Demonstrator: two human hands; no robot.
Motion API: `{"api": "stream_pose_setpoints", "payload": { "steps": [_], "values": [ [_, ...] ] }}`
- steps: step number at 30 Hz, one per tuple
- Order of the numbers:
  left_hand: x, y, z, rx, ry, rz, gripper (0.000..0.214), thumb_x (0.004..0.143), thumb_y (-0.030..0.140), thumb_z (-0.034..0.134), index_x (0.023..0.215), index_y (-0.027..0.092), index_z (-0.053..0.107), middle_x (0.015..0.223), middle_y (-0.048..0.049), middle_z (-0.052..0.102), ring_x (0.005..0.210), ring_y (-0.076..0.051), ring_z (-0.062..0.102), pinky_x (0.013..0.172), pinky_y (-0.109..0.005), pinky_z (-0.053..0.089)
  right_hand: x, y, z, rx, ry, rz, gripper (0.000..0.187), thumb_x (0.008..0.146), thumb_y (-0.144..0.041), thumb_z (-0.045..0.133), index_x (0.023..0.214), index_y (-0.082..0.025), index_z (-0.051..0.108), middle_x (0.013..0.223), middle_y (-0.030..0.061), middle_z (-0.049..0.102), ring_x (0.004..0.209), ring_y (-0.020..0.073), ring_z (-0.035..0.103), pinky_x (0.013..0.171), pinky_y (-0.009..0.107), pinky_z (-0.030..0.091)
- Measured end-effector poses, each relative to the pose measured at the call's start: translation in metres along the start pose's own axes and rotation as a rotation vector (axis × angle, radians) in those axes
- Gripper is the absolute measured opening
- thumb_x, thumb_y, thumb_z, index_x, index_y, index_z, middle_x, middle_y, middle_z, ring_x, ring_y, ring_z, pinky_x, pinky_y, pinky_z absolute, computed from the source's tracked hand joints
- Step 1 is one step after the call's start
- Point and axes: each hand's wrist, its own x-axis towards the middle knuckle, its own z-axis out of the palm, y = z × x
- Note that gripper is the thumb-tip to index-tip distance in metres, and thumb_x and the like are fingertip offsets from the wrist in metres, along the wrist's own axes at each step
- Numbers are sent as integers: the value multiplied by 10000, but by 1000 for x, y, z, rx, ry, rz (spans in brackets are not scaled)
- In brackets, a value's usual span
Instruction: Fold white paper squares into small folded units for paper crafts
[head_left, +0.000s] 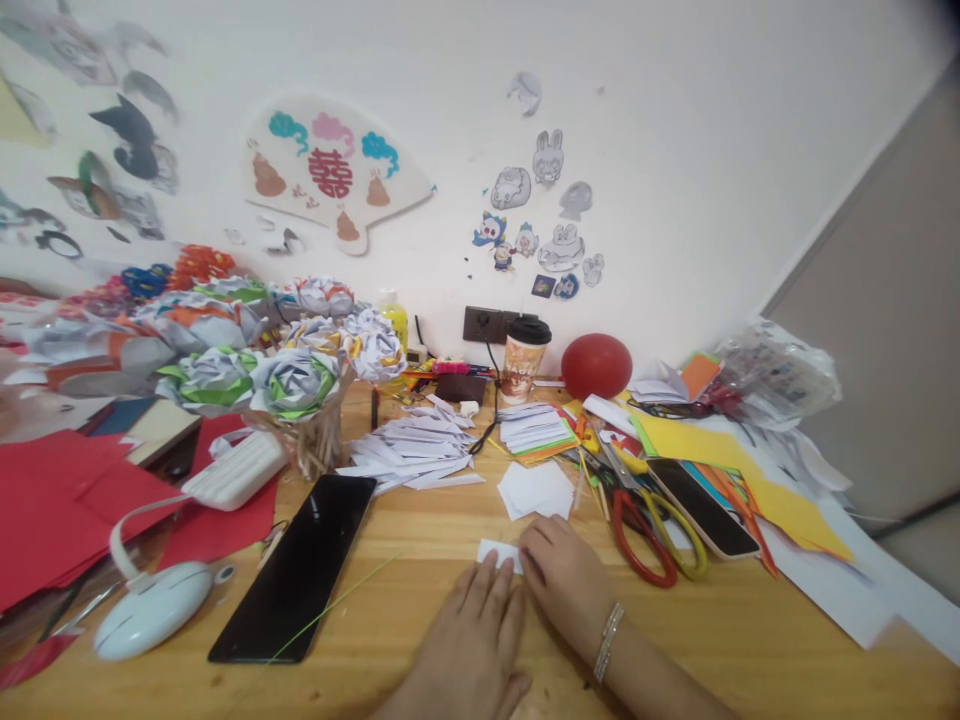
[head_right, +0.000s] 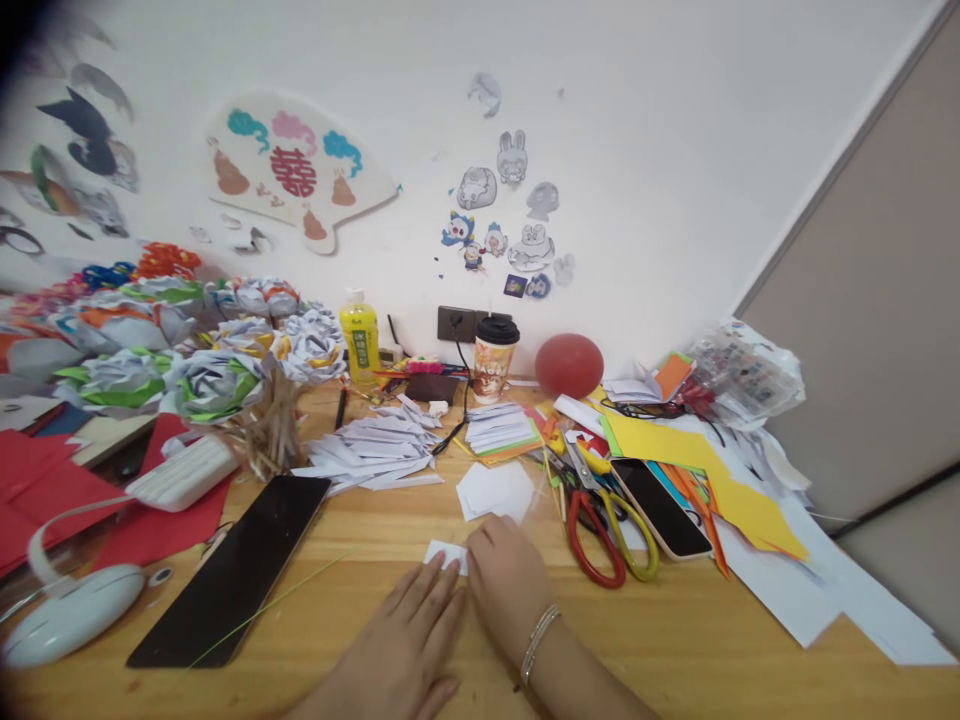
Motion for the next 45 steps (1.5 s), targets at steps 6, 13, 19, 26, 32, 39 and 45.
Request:
{"api": "stream_pose_setpoints", "payload": {
  "steps": [6, 13, 19, 26, 32, 39, 45],
  "values": [
    [1, -2, 0, -11, -18, -17, 605, 816, 271, 553, 1357, 89, 353, 1426, -212, 234, 1316, -362, 204, 1061, -478, 265, 0, -1, -5, 43, -75, 72, 133, 797, -60, 528, 856, -168, 580, 914, 72, 575, 852, 218, 493, 751, 332, 407],
    [0, -1, -20, -37, -113, -17, 599, 805, 243, 558, 1355, 108, 363, 1420, -195, 245, 1315, -354, 221, 1046, -529, 258, -14, 19, -24, 139, -137, 116, 212, 777, -126, 566, 979, -188, 581, 996, 74, 545, 949, 235, 477, 827, 366, 398],
    [-3, -6, -22, -11, -109, -19, 588, 820, 266, 555, 1364, 171, 350, 1428, -156, 263, 1321, -334, 225, 1047, -583, 195, -29, 43, -27, 266, -107, 109, 254, 770, -147, 555, 1009, -228, 583, 1041, 55, 531, 1006, 219, 466, 866, 356, 381],
    [-5, -13, -12, 11, -27, 34, 624, 799, 274, 589, 1367, 193, 343, 1432, -142, 278, 1318, -340, 230, 1058, -574, 183, -29, 40, -21, 400, -34, 209, 114, 735, -135, 545, 813, -205, 591, 959, 43, 571, 970, 214, 491, 863, 358, 379],
    [-3, -10, -13, 51, -25, -8, 612, 790, 288, 609, 1350, 196, 380, 1424, -150, 294, 1311, -365, 229, 1046, -573, 226, -15, 26, -16, 463, -103, 398, 163, 632, -36, 546, 708, -180, 554, 721, -6, 585, 712, 158, 532, 654, 252, 405],
    [-4, -8, -15, 34, -35, -25, 602, 803, 290, 594, 1356, 222, 367, 1428, -129, 302, 1312, -370, 231, 1029, -613, 207, -11, 31, -15, 577, -125, 448, 112, 683, -89, 560, 680, -171, 636, 646, -5, 625, 637, 143, 564, 593, 229, 420],
    [-6, -6, -12, 42, -5, 9, 577, 845, 271, 518, 1383, 235, 313, 1437, -82, 298, 1325, -375, 193, 1038, -626, 170, -14, 20, -12, 456, -73, 403, 144, 686, -72, 508, 679, -176, 607, 661, 1, 616, 646, 151, 547, 610, 243, 408]
  ]
}}
